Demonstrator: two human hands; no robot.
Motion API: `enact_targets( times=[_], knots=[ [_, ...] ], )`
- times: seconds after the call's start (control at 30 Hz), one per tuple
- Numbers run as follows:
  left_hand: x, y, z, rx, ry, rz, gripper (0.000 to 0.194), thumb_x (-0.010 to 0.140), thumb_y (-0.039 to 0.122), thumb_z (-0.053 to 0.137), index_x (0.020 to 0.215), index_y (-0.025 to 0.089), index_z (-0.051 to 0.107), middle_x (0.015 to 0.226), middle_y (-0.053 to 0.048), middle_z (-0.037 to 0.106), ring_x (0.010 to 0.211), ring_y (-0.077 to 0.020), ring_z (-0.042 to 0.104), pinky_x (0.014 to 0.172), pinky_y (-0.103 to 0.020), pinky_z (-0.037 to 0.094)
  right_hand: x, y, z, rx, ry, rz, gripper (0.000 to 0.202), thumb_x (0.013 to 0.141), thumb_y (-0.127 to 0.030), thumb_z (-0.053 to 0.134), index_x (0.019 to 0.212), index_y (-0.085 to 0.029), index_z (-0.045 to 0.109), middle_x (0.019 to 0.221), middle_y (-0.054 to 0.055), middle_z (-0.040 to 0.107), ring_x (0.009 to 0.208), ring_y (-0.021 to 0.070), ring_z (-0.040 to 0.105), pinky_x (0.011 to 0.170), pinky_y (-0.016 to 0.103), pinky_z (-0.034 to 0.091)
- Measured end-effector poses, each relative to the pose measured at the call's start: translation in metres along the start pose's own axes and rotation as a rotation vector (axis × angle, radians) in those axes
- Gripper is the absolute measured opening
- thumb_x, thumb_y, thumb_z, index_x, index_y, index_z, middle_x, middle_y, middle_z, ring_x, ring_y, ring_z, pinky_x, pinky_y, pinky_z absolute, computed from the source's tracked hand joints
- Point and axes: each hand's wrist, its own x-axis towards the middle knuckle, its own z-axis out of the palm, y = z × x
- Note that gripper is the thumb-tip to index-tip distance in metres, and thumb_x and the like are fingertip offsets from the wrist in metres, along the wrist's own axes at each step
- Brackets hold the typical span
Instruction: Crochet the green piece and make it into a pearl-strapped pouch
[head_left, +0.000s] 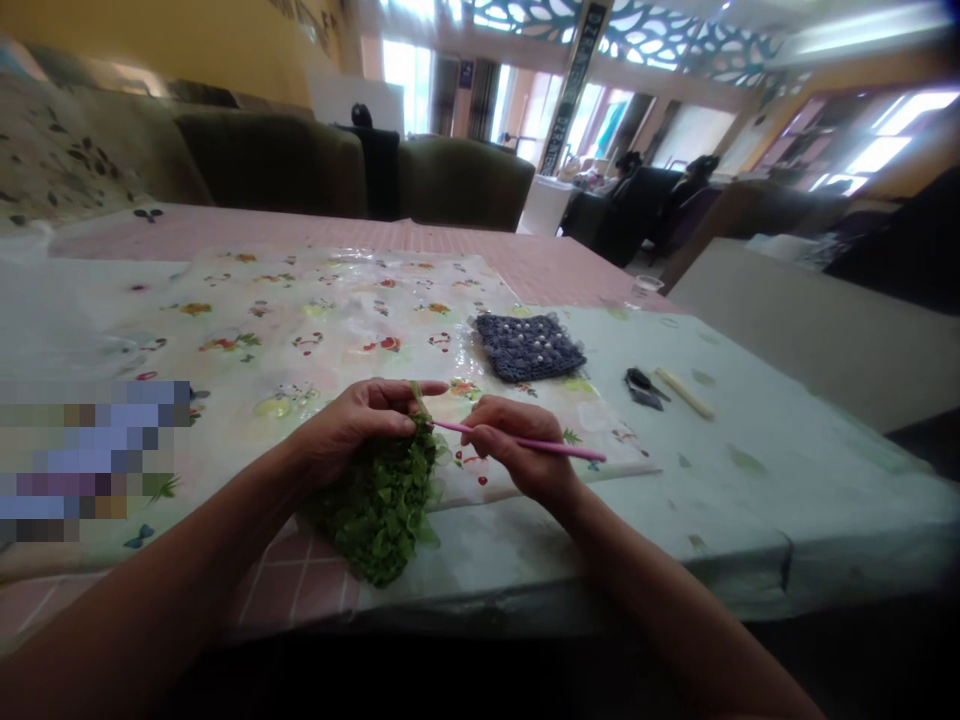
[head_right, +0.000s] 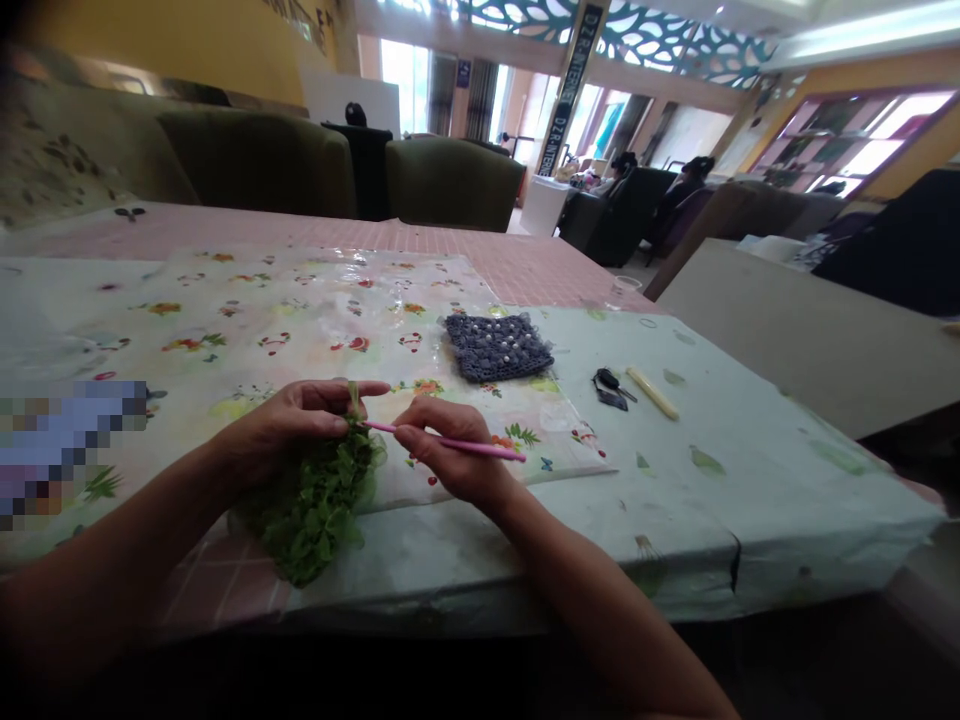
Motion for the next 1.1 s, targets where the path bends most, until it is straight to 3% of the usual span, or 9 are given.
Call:
enact_targets(
  times=[0.1, 0.2, 0.27, 0.33, 0.47, 0.6, 0.77, 0.9, 1.1],
  knots=[
    [0.001, -0.006, 0.005, 0.036, -0.005, -0.013, 0.054, 0.066, 0.018, 0.081, 0.119, 0.020, 0.072, 0.084, -0.001, 0.069, 0.078, -0.0134, 0.062, 0.075, -0.023, 0.044, 0.001, 0.003, 0.002, 0.089, -0.025, 0.062, 0.022, 0.096, -0.032, 0.056, 0.082, -0.017, 0.065, 0.068, -0.001, 0.058, 0.056, 0.0096, 0.053, 0.052, 0.022, 0.044],
    [0.001, -0.015, 0.013, 0.044, -0.043, -0.028, 0.050, 0.069, 0.020, 0.081, 0.118, 0.023, 0.071, 0.088, -0.001, 0.070, 0.081, -0.0125, 0.062, 0.080, -0.024, 0.044, 0.002, 0.007, 0.007, -0.202, 0.010, -0.139, 0.014, 0.094, -0.030, 0.059, 0.090, -0.019, 0.065, 0.078, 0.002, 0.064, 0.067, 0.0123, 0.059, 0.062, 0.025, 0.049],
    [0.001, -0.019, 0.017, 0.058, -0.063, -0.014, 0.035, 0.070, 0.021, 0.082, 0.105, 0.021, 0.075, 0.084, 0.001, 0.069, 0.076, -0.0094, 0.059, 0.075, -0.022, 0.043, 0.002, 0.008, 0.009, -0.418, 0.033, -0.313, 0.012, 0.093, -0.028, 0.061, 0.099, -0.019, 0.065, 0.092, 0.006, 0.067, 0.081, 0.0159, 0.063, 0.072, 0.029, 0.052],
    [0.000, -0.020, 0.018, 0.078, -0.085, 0.002, 0.023, 0.071, 0.022, 0.082, 0.093, 0.019, 0.076, 0.080, 0.002, 0.068, 0.071, -0.0073, 0.057, 0.070, -0.019, 0.042, 0.002, 0.009, 0.008, -0.523, 0.047, -0.391, 0.016, 0.093, -0.026, 0.061, 0.107, -0.018, 0.064, 0.099, 0.009, 0.068, 0.088, 0.0177, 0.063, 0.077, 0.032, 0.052],
    [-0.001, -0.013, 0.012, 0.103, -0.163, -0.038, 0.033, 0.073, 0.022, 0.080, 0.106, 0.023, 0.076, 0.094, -0.002, 0.073, 0.083, -0.0118, 0.063, 0.077, -0.022, 0.046, 0.001, 0.005, 0.006, -0.439, 0.090, -0.297, 0.018, 0.094, -0.019, 0.058, 0.110, -0.020, 0.066, 0.096, 0.006, 0.067, 0.085, 0.0145, 0.062, 0.075, 0.028, 0.052],
    [-0.001, -0.006, 0.001, 0.130, -0.136, -0.063, 0.043, 0.072, 0.025, 0.081, 0.114, 0.025, 0.074, 0.101, -0.005, 0.075, 0.094, -0.0186, 0.065, 0.085, -0.029, 0.048, 0.002, 0.002, 0.002, -0.227, 0.114, -0.177, 0.010, 0.093, -0.018, 0.061, 0.098, -0.020, 0.069, 0.089, 0.002, 0.066, 0.079, 0.0111, 0.061, 0.072, 0.025, 0.050],
    [-0.001, -0.001, -0.005, 0.188, -0.050, -0.027, 0.041, 0.068, 0.028, 0.083, 0.109, 0.024, 0.077, 0.095, -0.006, 0.075, 0.084, -0.0192, 0.066, 0.081, -0.032, 0.049, 0.007, 0.001, -0.010, -0.084, -0.033, -0.119, 0.009, 0.092, -0.021, 0.063, 0.094, -0.019, 0.071, 0.083, 0.002, 0.067, 0.077, 0.0123, 0.062, 0.071, 0.027, 0.050],
    [-0.002, 0.003, -0.005, 0.256, -0.012, 0.054, 0.050, 0.068, 0.024, 0.081, 0.117, 0.023, 0.073, 0.084, -0.002, 0.070, 0.075, -0.0149, 0.061, 0.071, -0.026, 0.046, 0.011, -0.001, -0.017, -0.144, -0.169, -0.106, 0.012, 0.093, -0.022, 0.061, 0.091, -0.016, 0.071, 0.082, 0.004, 0.066, 0.075, 0.0126, 0.061, 0.069, 0.027, 0.049],
    [-0.004, 0.004, -0.002, 0.476, 0.030, 0.182, 0.057, 0.076, 0.023, 0.072, 0.132, 0.022, 0.063, 0.088, -0.001, 0.068, 0.077, -0.0150, 0.059, 0.072, -0.026, 0.044, 0.012, 0.000, -0.016, -0.306, -0.142, -0.152, 0.015, 0.096, -0.022, 0.056, 0.088, -0.016, 0.067, 0.079, 0.003, 0.062, 0.075, 0.0123, 0.058, 0.069, 0.026, 0.047]
  ],
)
